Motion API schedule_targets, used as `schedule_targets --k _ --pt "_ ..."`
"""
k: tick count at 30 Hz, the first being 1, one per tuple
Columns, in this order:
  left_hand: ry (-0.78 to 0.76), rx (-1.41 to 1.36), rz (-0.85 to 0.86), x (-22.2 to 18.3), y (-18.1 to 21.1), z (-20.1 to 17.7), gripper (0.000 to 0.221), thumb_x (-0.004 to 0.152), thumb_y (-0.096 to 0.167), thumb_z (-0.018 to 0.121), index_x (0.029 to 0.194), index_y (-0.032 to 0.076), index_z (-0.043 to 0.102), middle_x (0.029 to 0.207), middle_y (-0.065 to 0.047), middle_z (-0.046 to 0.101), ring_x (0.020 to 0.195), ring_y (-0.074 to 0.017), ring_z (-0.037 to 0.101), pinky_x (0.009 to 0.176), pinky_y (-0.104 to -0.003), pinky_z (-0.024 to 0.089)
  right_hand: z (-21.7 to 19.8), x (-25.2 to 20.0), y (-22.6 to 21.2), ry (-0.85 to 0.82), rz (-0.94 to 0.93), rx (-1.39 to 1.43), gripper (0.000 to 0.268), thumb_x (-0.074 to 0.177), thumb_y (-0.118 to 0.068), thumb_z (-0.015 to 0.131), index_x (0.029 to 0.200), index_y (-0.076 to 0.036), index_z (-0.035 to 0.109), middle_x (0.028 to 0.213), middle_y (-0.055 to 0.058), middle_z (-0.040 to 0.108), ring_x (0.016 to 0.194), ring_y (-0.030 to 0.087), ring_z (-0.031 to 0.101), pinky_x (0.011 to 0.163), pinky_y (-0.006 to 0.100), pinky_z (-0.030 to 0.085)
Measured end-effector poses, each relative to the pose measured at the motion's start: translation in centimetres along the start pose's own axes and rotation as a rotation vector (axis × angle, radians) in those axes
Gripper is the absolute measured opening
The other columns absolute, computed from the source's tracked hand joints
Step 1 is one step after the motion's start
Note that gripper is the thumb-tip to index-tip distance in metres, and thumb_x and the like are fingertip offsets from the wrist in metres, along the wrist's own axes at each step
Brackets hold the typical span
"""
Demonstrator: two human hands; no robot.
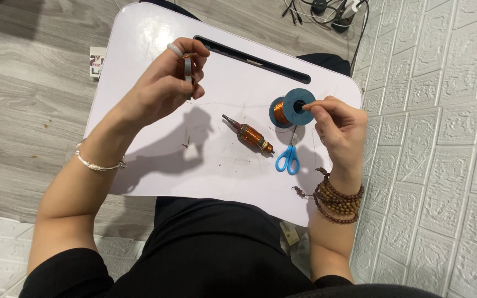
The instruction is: Winding copper wire onto a motor rotor and assembling small electronic components on a portable desk.
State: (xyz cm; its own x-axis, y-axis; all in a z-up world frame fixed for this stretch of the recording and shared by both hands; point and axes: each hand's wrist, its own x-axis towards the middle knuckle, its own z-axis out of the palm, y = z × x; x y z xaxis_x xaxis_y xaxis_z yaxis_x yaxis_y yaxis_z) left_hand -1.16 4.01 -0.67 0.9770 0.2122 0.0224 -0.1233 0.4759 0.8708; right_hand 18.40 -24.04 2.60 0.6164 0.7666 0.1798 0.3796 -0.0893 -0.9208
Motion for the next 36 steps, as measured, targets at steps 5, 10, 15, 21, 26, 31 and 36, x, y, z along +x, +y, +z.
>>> schedule_targets --k 5,10,15,21,26,31,36 --pt "0.113 0.369 0.045 -0.3 2.2 1.5 0.038 0.091 0.002 0.066 0.121 0.008 0.044 0.1 -0.005 0.052 0.083 -0.0119 0.052 0.069 -0.024 0.053 -0.9 -0.1 0.0 0.043 0.027 0.033 0.015 0.104 -0.004 0.058 0.102 0.006 0.068 0.074 0.005 0.051 0.049 0.007 0.035 0.042 0.02 0.025" --pt "0.241 0.444 -0.008 -0.6 3.5 2.0 0.043 0.08 0.001 0.081 0.104 0.008 0.046 0.084 -0.015 0.065 0.086 -0.0217 0.077 0.051 -0.027 0.061 -2.6 -0.1 1.0 0.12 0.024 0.02 0.014 0.105 -0.005 0.06 0.102 0.005 0.069 0.079 0.007 0.059 0.05 0.007 0.036 0.046 0.02 0.028" --pt "0.276 0.439 0.002 -0.7 3.5 1.4 0.041 0.086 0.006 0.08 0.097 0.013 0.041 0.082 -0.012 0.071 0.072 -0.0202 0.075 0.049 -0.022 0.05 -3.6 -0.3 1.2 0.235 0.048 -0.045 0.013 0.104 -0.004 0.061 0.102 0.004 0.069 0.093 0.011 0.068 0.053 0.01 0.042 0.048 0.021 0.035" --pt "0.281 0.914 0.023 1.1 0.3 1.5 0.017 0.101 0.014 0.067 0.1 0.005 0.052 0.073 -0.004 0.054 0.059 -0.0134 0.056 0.058 -0.027 0.046 -2.5 -0.4 0.7 0.123 -0.026 0.102 0.018 0.104 -0.014 0.063 0.099 0.002 0.069 0.07 0.003 0.055 0.051 0.007 0.04 0.044 0.019 0.033" --pt "0.181 1.229 0.027 2.9 -3.8 -0.5 0.02 0.095 0.02 0.072 0.101 0.004 0.062 0.075 -0.01 0.066 0.083 -0.0298 0.062 0.071 -0.041 0.05 -0.9 -0.4 0.9 0.081 -0.107 0.227 0.016 0.101 -0.005 0.058 0.098 0.007 0.068 0.063 0.004 0.044 0.05 0.008 0.035 0.043 0.022 0.032" --pt "0.101 1.512 0.122 3.9 -6.6 -2.4 0.024 0.09 0.025 0.078 0.103 0.006 0.073 0.083 -0.012 0.069 0.09 -0.0332 0.067 0.079 -0.04 0.052 0.7 -0.3 1.6 0.053 -0.154 0.353 0.015 0.097 0.004 0.057 0.094 0.012 0.069 0.059 0.005 0.043 0.05 0.006 0.034 0.041 0.022 0.033" --pt "0.153 1.177 0.465 3.2 -6.6 -1.0 0.021 0.096 0.021 0.074 0.111 0.006 0.072 0.099 -0.015 0.063 0.083 -0.0354 0.062 0.071 -0.04 0.051 2.8 -0.5 0.6 0.018 -0.144 0.336 0.02 0.099 0.0 0.054 0.105 0.013 0.068 0.063 0.006 0.048 0.052 0.006 0.041 0.044 0.021 0.038"
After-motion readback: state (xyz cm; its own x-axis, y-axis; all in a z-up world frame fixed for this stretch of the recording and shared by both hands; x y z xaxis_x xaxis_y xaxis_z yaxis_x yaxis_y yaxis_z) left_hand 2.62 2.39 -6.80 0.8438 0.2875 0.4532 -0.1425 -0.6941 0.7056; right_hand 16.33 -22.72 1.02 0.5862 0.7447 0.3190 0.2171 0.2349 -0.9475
